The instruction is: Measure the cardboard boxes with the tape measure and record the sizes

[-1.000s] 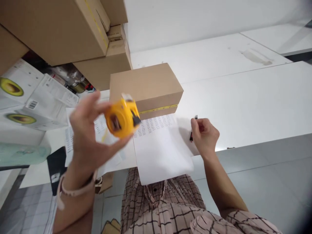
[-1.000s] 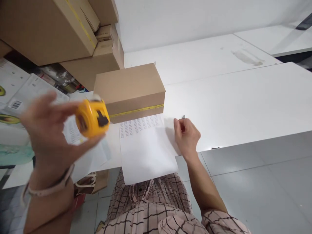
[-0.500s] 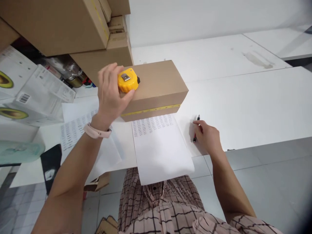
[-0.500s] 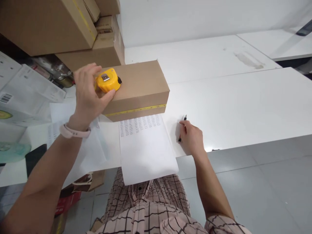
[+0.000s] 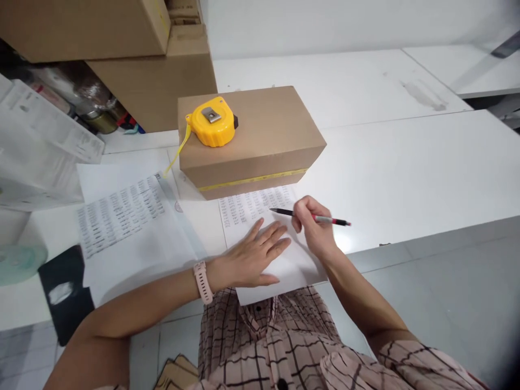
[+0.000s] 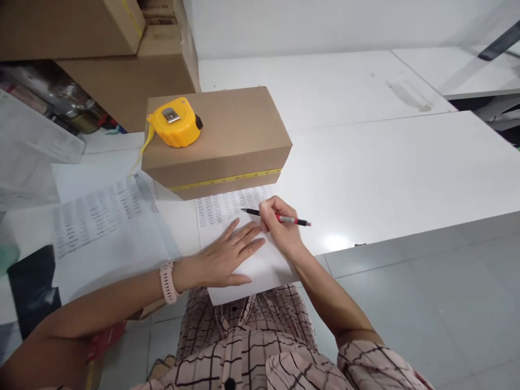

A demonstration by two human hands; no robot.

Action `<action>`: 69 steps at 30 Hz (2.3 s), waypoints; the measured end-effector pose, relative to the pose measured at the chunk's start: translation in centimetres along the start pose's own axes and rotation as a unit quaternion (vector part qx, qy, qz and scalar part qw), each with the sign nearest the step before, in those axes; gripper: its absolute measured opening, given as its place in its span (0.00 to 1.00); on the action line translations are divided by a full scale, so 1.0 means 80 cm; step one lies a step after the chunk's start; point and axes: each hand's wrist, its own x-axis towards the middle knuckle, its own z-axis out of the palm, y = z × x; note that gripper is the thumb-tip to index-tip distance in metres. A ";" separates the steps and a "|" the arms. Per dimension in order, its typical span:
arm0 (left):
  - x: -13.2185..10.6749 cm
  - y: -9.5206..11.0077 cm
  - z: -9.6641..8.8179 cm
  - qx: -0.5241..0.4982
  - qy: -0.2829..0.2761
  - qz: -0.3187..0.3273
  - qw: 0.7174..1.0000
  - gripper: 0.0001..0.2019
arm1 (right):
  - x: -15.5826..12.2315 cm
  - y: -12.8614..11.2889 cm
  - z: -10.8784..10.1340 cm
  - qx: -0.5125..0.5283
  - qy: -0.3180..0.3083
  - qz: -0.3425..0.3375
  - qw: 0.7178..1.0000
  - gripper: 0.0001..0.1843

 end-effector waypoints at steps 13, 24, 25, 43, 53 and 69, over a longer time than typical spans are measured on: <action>0.007 0.014 -0.005 0.055 0.038 -0.015 0.998 0.38 | 0.026 0.036 0.037 -0.097 -0.028 0.032 0.994 0.12; 0.009 0.019 0.008 0.080 0.130 -0.019 0.988 0.23 | 0.013 0.043 0.038 -0.191 0.028 0.013 0.981 0.15; 0.009 0.019 0.010 0.078 0.138 -0.020 0.987 0.23 | 0.012 0.041 0.038 -0.195 0.022 0.010 0.981 0.15; 0.011 0.016 0.008 0.032 0.154 -0.018 0.987 0.23 | 0.013 0.034 0.041 -0.278 -0.020 -0.004 0.960 0.15; 0.011 0.016 0.006 0.048 0.138 -0.019 0.989 0.24 | 0.012 0.034 0.038 -0.264 -0.020 0.012 0.964 0.15; 0.011 0.016 0.009 0.045 0.134 -0.019 0.990 0.26 | 0.013 0.035 0.037 -0.248 -0.003 0.028 0.968 0.16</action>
